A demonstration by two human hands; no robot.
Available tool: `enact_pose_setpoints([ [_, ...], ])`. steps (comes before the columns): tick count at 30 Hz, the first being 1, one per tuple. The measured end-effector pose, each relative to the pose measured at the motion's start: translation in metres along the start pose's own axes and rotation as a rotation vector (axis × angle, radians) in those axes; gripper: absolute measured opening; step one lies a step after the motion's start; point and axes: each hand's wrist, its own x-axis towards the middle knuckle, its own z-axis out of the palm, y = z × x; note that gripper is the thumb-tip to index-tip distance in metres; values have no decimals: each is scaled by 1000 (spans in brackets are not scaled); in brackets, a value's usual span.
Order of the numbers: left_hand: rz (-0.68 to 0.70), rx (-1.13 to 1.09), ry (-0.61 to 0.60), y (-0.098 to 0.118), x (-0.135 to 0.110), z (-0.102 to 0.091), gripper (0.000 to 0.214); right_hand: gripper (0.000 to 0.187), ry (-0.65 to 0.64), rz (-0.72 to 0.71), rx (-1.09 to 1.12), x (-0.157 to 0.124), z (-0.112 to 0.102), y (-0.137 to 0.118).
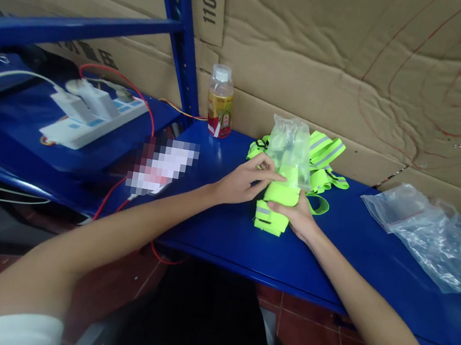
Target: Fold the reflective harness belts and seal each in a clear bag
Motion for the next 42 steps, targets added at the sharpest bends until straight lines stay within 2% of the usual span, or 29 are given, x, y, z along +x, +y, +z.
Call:
enact_pose_setpoints([
  [5,-58,-88,-53,6,-2,-5,39,61,-21,0,-36,-1,1,-4],
  [9,-2,-108,-122,12,-5,-9,56,48,-2,-18,-115,-4,6,-12],
  [12,47,-121,-180,17,-6,-13,60,48,-12,-31,-72,-7,7,-15],
  [13,60,-108,-208,19,-6,-14,70,51,-17,-27,-35,-8,7,-15],
  [16,81,-7,-291,26,-6,-14,127,56,31,-45,83,-11,8,-17],
  [18,102,81,-285,31,-6,-8,147,58,103,-110,120,-13,10,-19],
  [23,197,289,-86,38,-10,14,123,58,165,-129,119,-18,17,-20],
  [26,232,336,-25,37,-14,21,109,59,164,-148,109,-19,18,-19],
  [29,153,292,9,35,-15,22,100,61,141,-141,156,-19,17,-19],
  [33,37,195,96,34,-13,19,96,59,23,-113,268,-18,15,-24],
  [35,-2,172,148,34,-12,17,95,65,-20,-95,337,-17,14,-27],
  [39,8,218,191,34,-13,17,91,81,-28,-14,415,-17,18,-30],
  [42,15,252,198,33,-13,19,87,79,-29,27,452,-17,23,-27],
])
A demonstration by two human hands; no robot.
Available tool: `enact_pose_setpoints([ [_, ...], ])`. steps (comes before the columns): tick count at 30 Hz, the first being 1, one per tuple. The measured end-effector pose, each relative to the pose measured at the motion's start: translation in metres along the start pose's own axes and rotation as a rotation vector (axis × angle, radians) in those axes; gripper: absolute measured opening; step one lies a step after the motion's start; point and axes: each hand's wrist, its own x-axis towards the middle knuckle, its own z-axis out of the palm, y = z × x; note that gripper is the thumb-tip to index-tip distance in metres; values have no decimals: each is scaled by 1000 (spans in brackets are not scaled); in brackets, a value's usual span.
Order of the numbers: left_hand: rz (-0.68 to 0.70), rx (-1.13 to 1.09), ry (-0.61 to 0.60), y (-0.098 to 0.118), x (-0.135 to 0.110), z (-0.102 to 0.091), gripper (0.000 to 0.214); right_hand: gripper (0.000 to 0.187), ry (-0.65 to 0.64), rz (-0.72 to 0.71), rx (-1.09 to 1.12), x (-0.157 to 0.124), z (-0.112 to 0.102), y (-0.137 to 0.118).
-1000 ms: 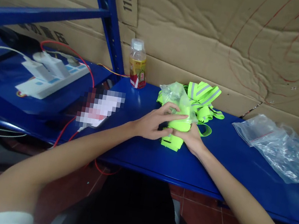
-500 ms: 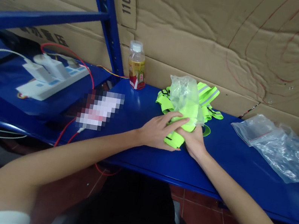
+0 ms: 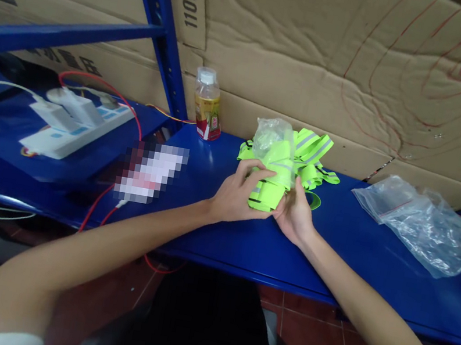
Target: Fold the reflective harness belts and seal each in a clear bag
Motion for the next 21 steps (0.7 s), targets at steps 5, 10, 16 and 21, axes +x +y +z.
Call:
enact_pose_setpoints([
  [5,-28,42,40,-8,1,1,79,64,-13,-23,-62,2,-4,6],
  [10,-17,-11,13,-18,2,0,73,82,64,-82,-107,2,-12,5],
  [16,80,-183,5,-17,8,-5,91,117,12,-154,-184,2,-12,6],
  [21,69,-367,3,-13,12,-15,46,132,94,-322,-274,6,-18,-2],
])
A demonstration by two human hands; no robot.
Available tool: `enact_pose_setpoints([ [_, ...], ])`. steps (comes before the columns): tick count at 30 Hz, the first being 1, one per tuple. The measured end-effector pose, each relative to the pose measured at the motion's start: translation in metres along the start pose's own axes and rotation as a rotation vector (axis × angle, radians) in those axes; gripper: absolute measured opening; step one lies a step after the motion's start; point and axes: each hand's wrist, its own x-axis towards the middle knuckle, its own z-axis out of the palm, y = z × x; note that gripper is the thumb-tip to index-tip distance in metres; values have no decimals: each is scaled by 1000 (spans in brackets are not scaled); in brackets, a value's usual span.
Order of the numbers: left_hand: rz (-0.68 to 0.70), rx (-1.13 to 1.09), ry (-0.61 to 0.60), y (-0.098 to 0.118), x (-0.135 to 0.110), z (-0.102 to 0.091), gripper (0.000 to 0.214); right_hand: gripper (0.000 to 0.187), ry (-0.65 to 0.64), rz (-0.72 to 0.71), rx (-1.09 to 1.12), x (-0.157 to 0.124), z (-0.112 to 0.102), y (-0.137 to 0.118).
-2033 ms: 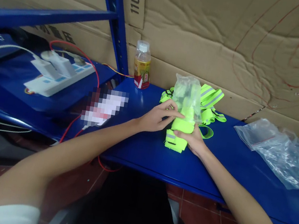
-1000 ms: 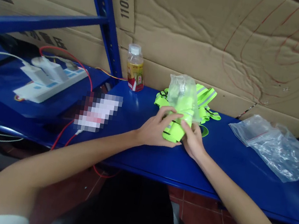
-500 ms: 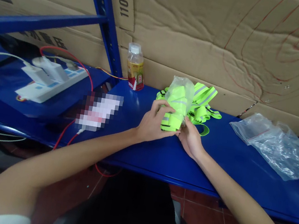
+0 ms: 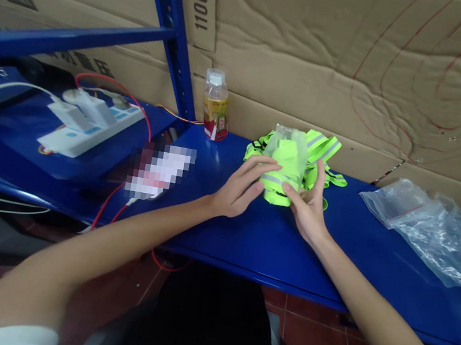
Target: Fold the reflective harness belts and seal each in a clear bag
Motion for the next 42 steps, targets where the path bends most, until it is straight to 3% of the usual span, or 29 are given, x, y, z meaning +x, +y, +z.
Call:
enact_pose_setpoints([
  [4,-103,-33,114,0,0,6,36,105,-72,26,-14,1,-3,-3],
  [7,-281,-165,209,-6,-3,15,44,83,-131,79,-7,-1,-2,-2],
  [11,-508,-279,282,-13,-7,24,41,87,-130,45,-23,-5,1,0],
  [15,-570,-143,319,-8,-6,25,30,87,-95,6,-43,-8,5,-1],
  [18,-546,-7,333,-1,-4,23,23,87,-44,-15,-67,-8,7,-1],
  [22,-444,-86,269,6,-3,21,18,70,42,-59,-99,-7,6,-1],
  [27,-219,-36,205,10,-4,22,22,54,157,-112,-127,-5,3,2],
  [31,-175,13,137,11,-2,20,24,53,119,-97,-140,-6,2,3],
  [34,-239,20,182,6,-1,16,20,65,37,-97,-164,-7,3,2],
  [36,-205,39,214,3,-1,13,17,70,10,-104,-172,-8,3,1],
  [40,-37,50,175,3,0,13,30,60,67,-137,-199,-8,2,0],
  [42,-18,45,175,5,-1,16,28,51,108,-179,-234,-7,0,0],
])
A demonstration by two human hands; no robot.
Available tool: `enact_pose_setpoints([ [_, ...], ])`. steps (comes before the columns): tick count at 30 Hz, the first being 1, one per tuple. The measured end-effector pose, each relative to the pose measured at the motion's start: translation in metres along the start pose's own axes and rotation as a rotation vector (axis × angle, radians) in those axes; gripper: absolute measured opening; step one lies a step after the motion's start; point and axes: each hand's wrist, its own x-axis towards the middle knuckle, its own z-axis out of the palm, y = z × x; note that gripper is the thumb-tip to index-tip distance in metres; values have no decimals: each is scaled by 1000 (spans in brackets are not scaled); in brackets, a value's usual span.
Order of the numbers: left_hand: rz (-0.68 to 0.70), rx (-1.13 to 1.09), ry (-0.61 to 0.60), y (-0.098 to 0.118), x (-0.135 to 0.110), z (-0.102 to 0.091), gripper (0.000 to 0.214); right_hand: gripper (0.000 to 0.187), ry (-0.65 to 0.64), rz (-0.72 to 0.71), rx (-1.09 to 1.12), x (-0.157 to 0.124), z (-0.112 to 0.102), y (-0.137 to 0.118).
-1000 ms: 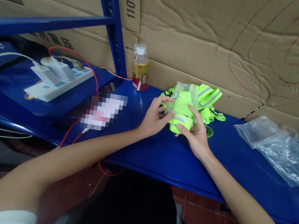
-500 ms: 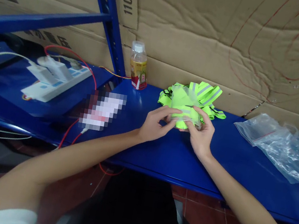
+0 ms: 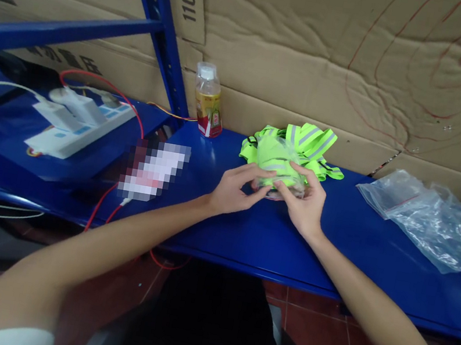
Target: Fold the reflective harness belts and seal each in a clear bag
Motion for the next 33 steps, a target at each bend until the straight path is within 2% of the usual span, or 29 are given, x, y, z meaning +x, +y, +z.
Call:
enact_pose_setpoints([
  [3,-73,-14,26,3,-1,3,10,47,-2,-13,-50,0,-4,0],
  [5,-91,-13,42,3,-2,2,6,55,-70,-11,-80,0,-6,-2],
  [8,-4,71,13,-1,-4,-3,14,60,-159,-56,-119,-2,-6,-5],
  [12,129,194,-49,-7,-6,-11,16,45,-122,-106,-98,0,-5,-9],
  [13,139,216,-37,-9,-5,-13,23,44,-100,-109,-81,2,-5,-10],
  [17,69,319,58,-16,2,-19,101,47,-51,-26,24,11,-10,-15],
  [19,20,344,0,-18,5,-20,112,51,-120,67,87,13,-13,-18],
  [21,2,323,-100,-16,5,-20,96,55,-208,131,104,13,-16,-22],
  [23,-47,260,-137,-11,2,-17,68,62,-251,120,73,13,-20,-25],
  [25,-183,151,-119,-4,0,-13,45,72,-254,65,35,13,-24,-25],
  [26,-270,75,-102,0,-1,-11,40,75,-255,36,24,14,-26,-24],
  [29,-474,-199,-110,5,-1,-4,41,64,-226,-32,-78,17,-28,-16],
  [31,-514,-351,-163,3,1,-1,48,57,-160,-71,-180,18,-26,-10],
  [33,-514,-443,-201,-1,3,0,53,60,-106,-109,-235,17,-23,-7],
])
